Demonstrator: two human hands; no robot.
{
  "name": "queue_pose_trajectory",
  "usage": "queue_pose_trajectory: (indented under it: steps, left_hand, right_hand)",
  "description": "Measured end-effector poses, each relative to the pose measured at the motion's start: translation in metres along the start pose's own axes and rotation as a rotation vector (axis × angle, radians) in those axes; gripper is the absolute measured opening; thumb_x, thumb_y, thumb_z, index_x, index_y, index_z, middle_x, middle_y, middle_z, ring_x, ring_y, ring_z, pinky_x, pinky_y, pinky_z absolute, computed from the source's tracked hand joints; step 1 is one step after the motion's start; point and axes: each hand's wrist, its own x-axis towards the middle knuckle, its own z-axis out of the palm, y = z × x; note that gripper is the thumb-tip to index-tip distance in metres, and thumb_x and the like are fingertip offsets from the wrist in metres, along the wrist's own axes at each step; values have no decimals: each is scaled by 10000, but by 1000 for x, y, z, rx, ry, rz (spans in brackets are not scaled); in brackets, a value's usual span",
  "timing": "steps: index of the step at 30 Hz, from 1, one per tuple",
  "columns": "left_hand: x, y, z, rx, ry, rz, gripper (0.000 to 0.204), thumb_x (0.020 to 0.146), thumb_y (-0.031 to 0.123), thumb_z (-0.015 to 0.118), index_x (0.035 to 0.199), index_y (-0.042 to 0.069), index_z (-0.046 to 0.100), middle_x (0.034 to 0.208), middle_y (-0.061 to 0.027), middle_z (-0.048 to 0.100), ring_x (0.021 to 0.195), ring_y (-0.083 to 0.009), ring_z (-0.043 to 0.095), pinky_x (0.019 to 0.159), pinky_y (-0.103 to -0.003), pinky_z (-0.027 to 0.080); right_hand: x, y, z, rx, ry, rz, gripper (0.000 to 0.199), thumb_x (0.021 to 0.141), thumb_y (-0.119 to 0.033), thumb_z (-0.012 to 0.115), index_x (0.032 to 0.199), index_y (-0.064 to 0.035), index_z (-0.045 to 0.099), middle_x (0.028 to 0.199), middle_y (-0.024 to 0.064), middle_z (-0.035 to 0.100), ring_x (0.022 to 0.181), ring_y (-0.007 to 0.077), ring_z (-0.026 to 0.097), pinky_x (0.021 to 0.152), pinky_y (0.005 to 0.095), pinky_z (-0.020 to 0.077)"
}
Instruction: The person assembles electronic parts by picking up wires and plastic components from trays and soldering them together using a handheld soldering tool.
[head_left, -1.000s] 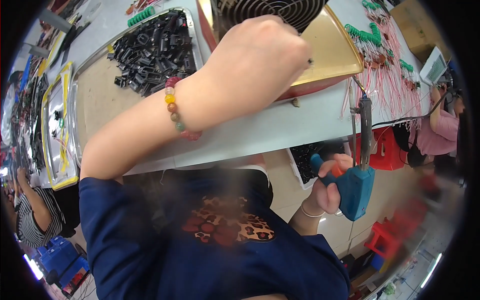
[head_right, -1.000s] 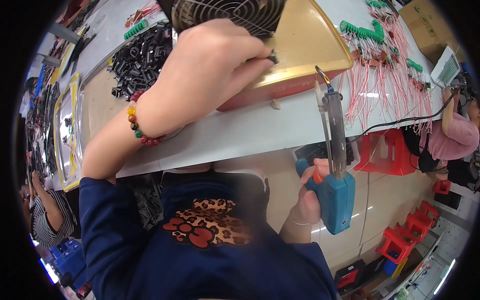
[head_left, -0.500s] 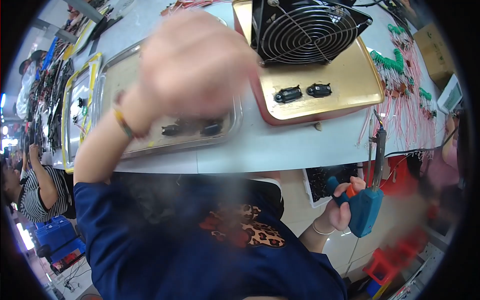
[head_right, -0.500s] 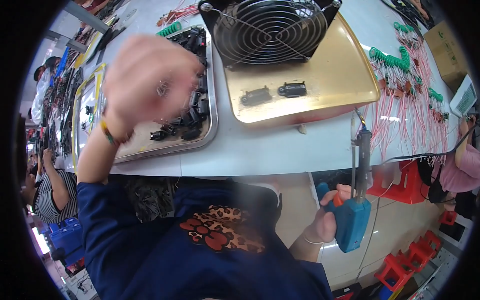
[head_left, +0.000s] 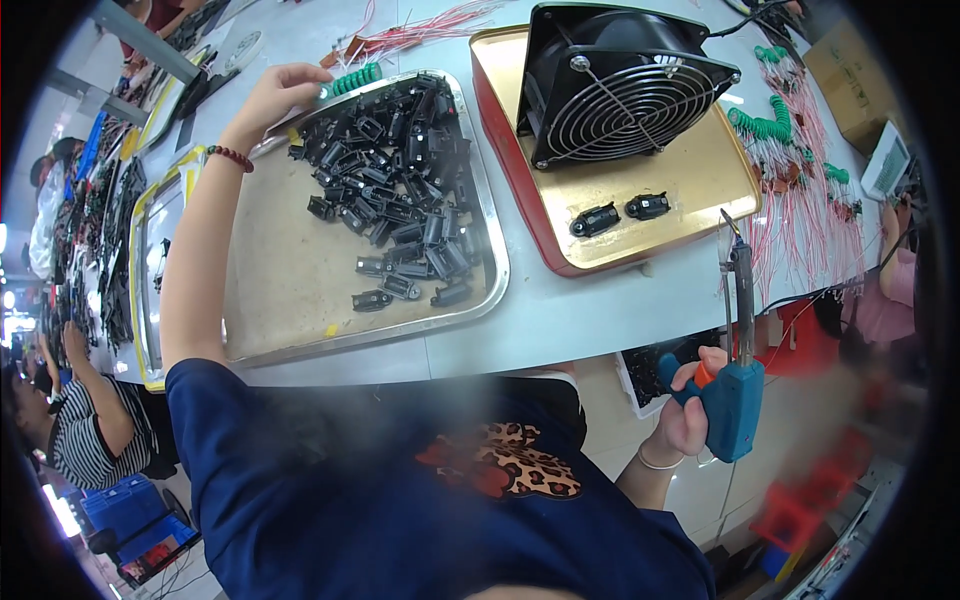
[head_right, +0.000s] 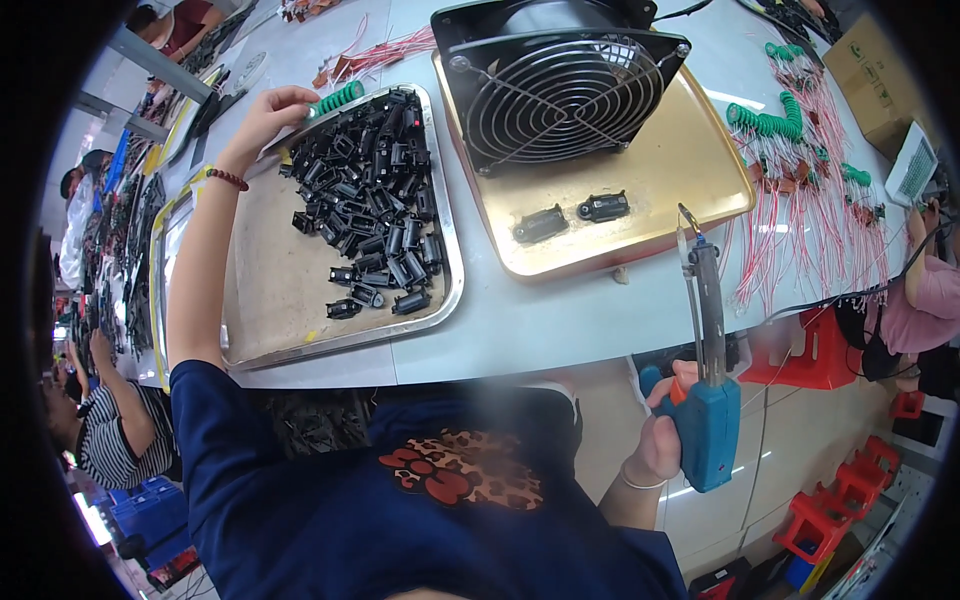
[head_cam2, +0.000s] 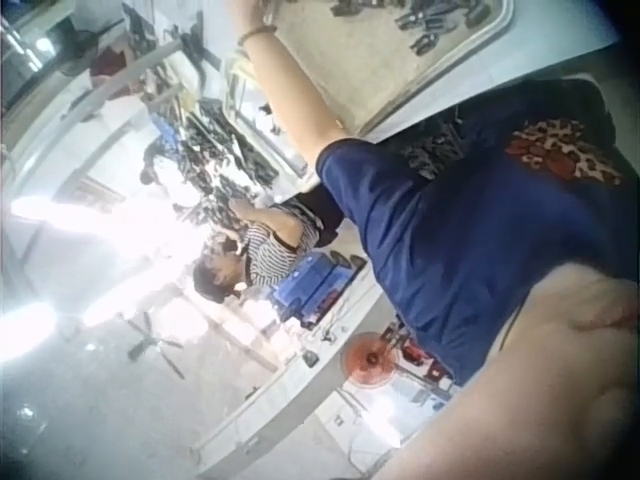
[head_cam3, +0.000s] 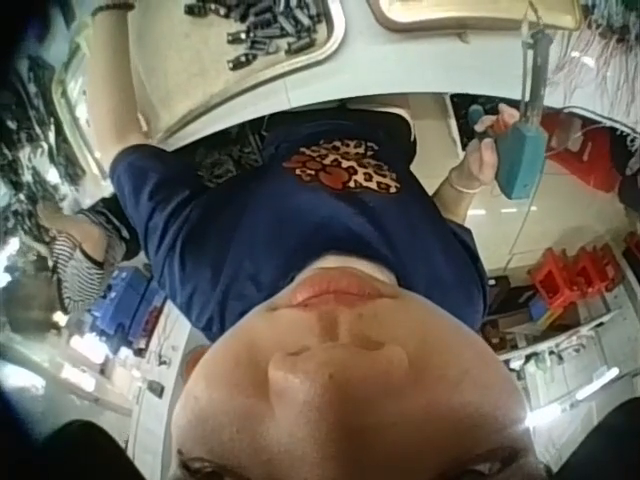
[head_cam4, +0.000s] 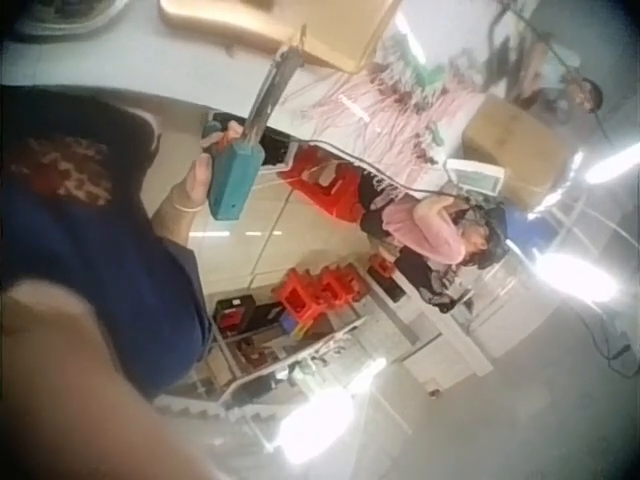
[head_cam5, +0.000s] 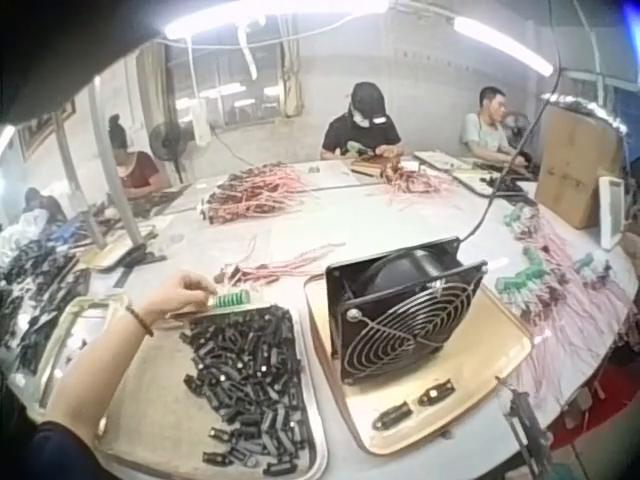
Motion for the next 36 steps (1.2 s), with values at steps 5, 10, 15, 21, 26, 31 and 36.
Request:
queue_pose_trajectory:
  steps: [5, 10, 15, 21, 26, 31, 36]
  left_hand:
    - [-37, 33, -6, -109, 689, 340, 174, 866, 103, 586, 1006, 28, 656, 856, 4, 636, 771, -58, 551, 674, -204, 443]
    - [-153, 59, 31, 184, 510, 508, 58, 815, -31, 542, 852, -12, 583, 800, -13, 581, 710, -77, 525, 650, -211, 421]
    - [-231, 53, 75, 696, 166, 350, 131, 636, -54, 596, 748, 15, 591, 746, -100, 591, 702, -232, 577, 639, -302, 466]
    - [-235, 38, 59, 411, 392, 168, 103, 726, 53, 656, 765, -2, 578, 766, -78, 606, 709, -165, 583, 678, -272, 461]
    - [-212, 50, 77, 243, 474, 46, 274, 791, 211, 710, 864, 10, 538, 677, -20, 573, 608, -81, 527, 569, -227, 428]
    - [-206, 54, 81, 416, 431, -107, 344, 777, 315, 714, 820, 20, 542, 650, -44, 568, 564, -111, 526, 528, -253, 418]
    - [-202, 57, 97, 637, 434, -141, 344, 752, 327, 726, 794, 12, 595, 669, -86, 594, 577, -156, 551, 551, -286, 434]
  right_hand:
    - [2, -1, 5, -10, -9, 2, 492, 690, -194, 547, 1080, 103, 505, 1090, 236, 525, 580, 175, 507, 601, 261, 392]
    - [-1, 1, 7, 7, -16, 3, 503, 686, -201, 556, 1087, 99, 510, 1110, 232, 520, 589, 181, 506, 623, 267, 395]
    - [2, 3, 9, 86, -58, 9, 504, 679, -194, 551, 1097, 86, 518, 1133, 237, 511, 632, 197, 506, 605, 275, 399]
    - [6, 3, 13, 135, -131, -62, 522, 673, -181, 538, 1118, 91, 531, 1156, 232, 512, 639, 203, 501, 616, 287, 397]
    - [1, 2, 11, 123, -136, -60, 533, 671, -188, 538, 1124, 93, 528, 1153, 234, 517, 631, 198, 500, 648, 297, 397]
    - [-3, 2, 5, 119, -122, -38, 532, 673, -186, 534, 1126, 91, 525, 1158, 234, 514, 624, 194, 494, 656, 293, 395]
    - [-3, 2, 4, 130, -127, -42, 523, 676, -184, 524, 1122, 90, 527, 1168, 235, 505, 620, 197, 491, 656, 291, 394]
